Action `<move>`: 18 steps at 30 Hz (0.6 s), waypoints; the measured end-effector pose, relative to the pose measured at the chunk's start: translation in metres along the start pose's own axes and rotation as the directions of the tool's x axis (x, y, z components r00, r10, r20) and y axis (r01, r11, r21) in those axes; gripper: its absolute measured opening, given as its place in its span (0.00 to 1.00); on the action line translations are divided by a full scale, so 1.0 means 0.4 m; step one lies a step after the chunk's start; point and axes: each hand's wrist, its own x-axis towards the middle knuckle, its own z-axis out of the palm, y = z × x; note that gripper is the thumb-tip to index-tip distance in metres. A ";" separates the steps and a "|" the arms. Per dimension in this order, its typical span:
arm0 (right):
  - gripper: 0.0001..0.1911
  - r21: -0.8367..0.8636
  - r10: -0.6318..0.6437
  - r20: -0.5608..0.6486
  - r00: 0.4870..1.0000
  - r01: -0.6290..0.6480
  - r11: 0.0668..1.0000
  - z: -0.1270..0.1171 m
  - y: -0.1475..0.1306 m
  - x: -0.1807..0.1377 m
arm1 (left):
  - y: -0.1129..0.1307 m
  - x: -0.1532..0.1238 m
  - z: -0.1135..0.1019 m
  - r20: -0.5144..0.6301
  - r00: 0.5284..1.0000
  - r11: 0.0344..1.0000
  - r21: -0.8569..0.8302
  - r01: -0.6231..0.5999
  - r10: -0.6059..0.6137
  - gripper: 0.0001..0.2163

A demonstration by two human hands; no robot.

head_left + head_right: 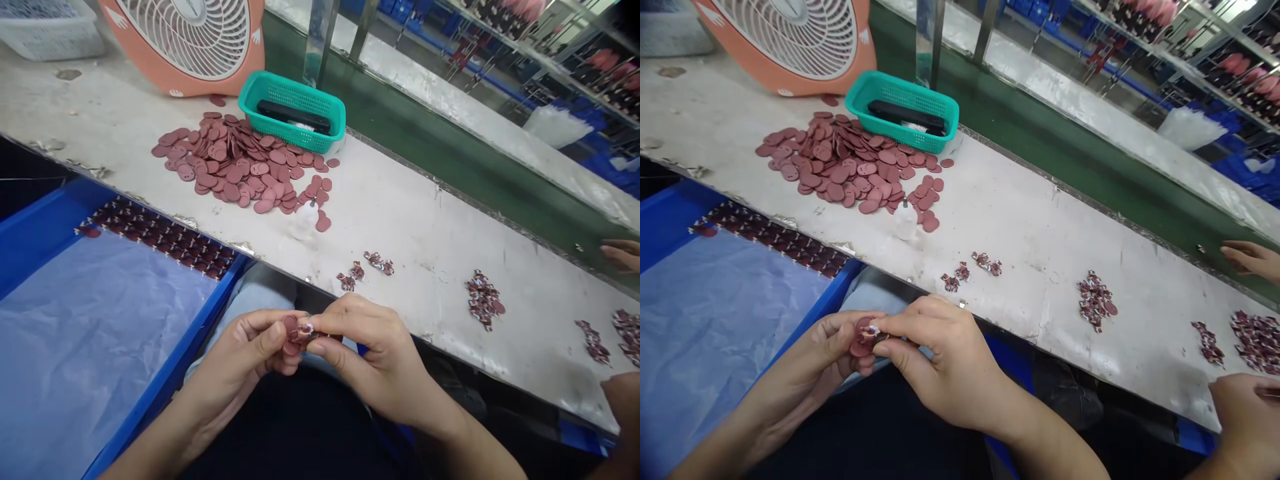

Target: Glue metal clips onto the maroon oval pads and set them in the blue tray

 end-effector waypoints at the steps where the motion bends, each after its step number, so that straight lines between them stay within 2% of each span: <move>1: 0.10 -0.013 -0.009 0.005 1.000 0.009 1.000 -0.001 0.000 0.001 | 0.000 0.000 -0.001 0.003 1.000 1.000 -0.007 0.002 -0.002 0.16; 18: 0.09 -0.123 -0.064 0.098 0.993 0.076 0.990 -0.016 -0.017 0.012 | 0.003 -0.013 0.004 -0.017 1.000 0.998 -0.066 0.021 -0.023 0.14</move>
